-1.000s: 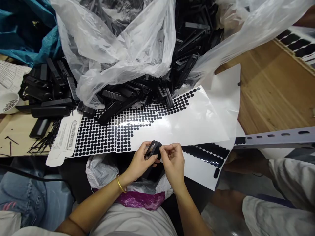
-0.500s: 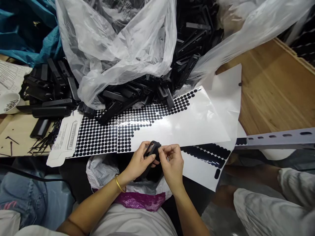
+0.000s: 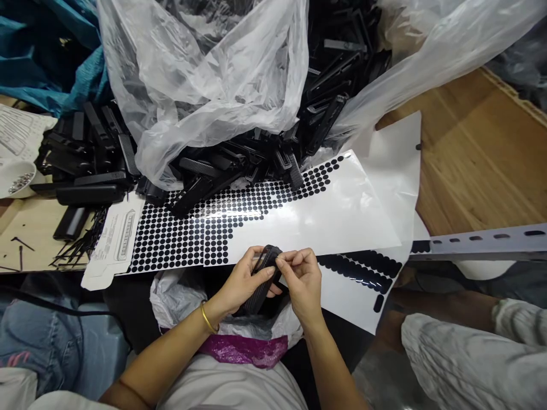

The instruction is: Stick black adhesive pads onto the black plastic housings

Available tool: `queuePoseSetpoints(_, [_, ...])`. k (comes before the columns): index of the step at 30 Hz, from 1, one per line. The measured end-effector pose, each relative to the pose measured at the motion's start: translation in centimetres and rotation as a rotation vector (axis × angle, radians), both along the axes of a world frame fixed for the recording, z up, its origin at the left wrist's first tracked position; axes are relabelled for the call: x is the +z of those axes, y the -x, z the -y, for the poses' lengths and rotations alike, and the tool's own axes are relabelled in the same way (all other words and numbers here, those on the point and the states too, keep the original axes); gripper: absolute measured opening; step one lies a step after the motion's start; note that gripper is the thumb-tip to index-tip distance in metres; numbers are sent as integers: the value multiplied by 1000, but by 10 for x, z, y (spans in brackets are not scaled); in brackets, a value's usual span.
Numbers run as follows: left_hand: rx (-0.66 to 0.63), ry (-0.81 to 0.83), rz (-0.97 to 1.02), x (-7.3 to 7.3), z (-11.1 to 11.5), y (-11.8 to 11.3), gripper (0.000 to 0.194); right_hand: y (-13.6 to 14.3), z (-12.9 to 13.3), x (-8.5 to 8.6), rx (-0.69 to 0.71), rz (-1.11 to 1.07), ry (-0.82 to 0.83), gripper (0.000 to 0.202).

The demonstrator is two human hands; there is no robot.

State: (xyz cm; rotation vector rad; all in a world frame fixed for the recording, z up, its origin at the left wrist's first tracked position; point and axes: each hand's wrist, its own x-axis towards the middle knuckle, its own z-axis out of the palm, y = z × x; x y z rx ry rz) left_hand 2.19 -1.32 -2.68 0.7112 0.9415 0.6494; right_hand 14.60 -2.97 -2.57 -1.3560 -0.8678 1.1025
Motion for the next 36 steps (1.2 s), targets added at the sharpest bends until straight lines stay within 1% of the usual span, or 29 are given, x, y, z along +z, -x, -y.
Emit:
queuePoseSetpoints(3, [-20,26,29,2,-1,0,44,-7,-3,-3,63,-105,-4,36])
queuePoseSetpoints(6, [-18,8,6,3,-1,-1,44,-9,-4,-6,88,-129,-5,37])
queuePoseSetpoints(13, [-28,-103,-87,-2,-1,0,36,1,-3,-3,41,-82,-18,35])
queuePoseSetpoints(17, [-34,-144,-116,-5,-1,3,34,6,-2,-5,-2,-8,-56,33])
queuePoseSetpoints(22, [-29,-170,-122,-7,1,5,36,10,2,-10,-37,193,-95,28])
queuePoseSetpoints(27, [-19,-259,-173,-10,1,6,35,14,7,-9,-45,471,-128,22])
queuePoseSetpoints(29, [-5,-304,-214,-13,2,5,33,16,8,-10,-63,627,-172,18])
queuePoseSetpoints(32, [9,-348,-243,-16,2,3,31,19,9,-15,-116,847,-301,11])
queuePoseSetpoints(34, [28,-347,-228,-15,2,1,30,21,10,-18,-148,940,-371,13])
queuePoseSetpoints(36, [56,-329,-197,-12,2,-1,30,23,12,-18,-162,968,-395,22])
